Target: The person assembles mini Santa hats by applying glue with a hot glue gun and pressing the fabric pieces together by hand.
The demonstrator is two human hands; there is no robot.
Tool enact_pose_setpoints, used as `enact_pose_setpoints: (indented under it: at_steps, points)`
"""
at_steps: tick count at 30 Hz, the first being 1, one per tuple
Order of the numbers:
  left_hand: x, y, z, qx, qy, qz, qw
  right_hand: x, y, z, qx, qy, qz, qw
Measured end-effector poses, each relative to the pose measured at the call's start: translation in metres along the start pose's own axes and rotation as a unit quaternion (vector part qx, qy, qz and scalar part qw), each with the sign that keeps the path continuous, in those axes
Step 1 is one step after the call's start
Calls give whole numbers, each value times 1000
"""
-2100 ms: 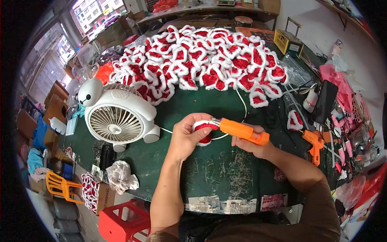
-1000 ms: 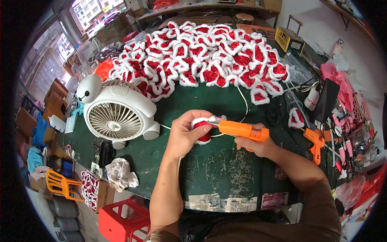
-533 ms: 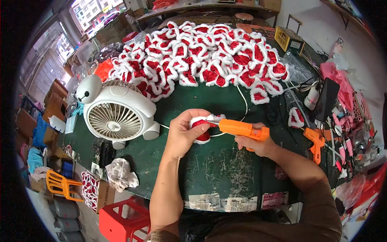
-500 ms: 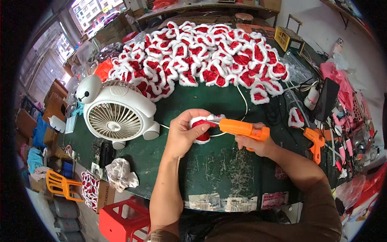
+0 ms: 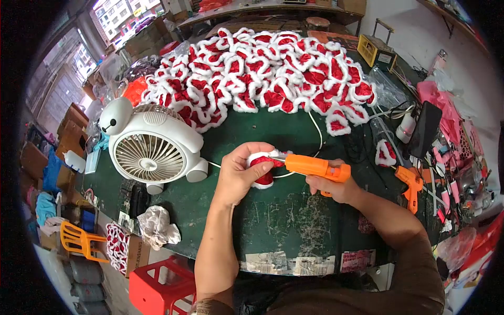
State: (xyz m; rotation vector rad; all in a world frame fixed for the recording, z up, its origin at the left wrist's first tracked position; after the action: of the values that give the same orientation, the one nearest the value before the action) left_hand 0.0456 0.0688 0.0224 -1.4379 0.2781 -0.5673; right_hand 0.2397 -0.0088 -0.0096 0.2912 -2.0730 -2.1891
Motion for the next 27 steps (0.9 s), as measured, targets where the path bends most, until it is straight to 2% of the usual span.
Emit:
enact_pose_setpoints:
  at_steps: [4,16,27]
  points:
    - [1,1,0,-14,8,-4,1000,1,-1,0,-34,0,27,999]
    - [1,4,-1,-36,12,9,999,4,8,-1,-38,-8,15,999]
    - [0,4,-1,-23,18,20,999,2,1,1,-5,5,10,1000]
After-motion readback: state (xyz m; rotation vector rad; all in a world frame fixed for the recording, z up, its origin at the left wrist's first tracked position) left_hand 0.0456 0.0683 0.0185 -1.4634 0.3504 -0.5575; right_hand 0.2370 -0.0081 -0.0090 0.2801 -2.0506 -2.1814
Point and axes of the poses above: each hand's wrist, its own z-axis towards the middle knuckle, its own x-axis out of the palm, y = z × x, the point moved 7 cm from there along z, towards the middle knuckle
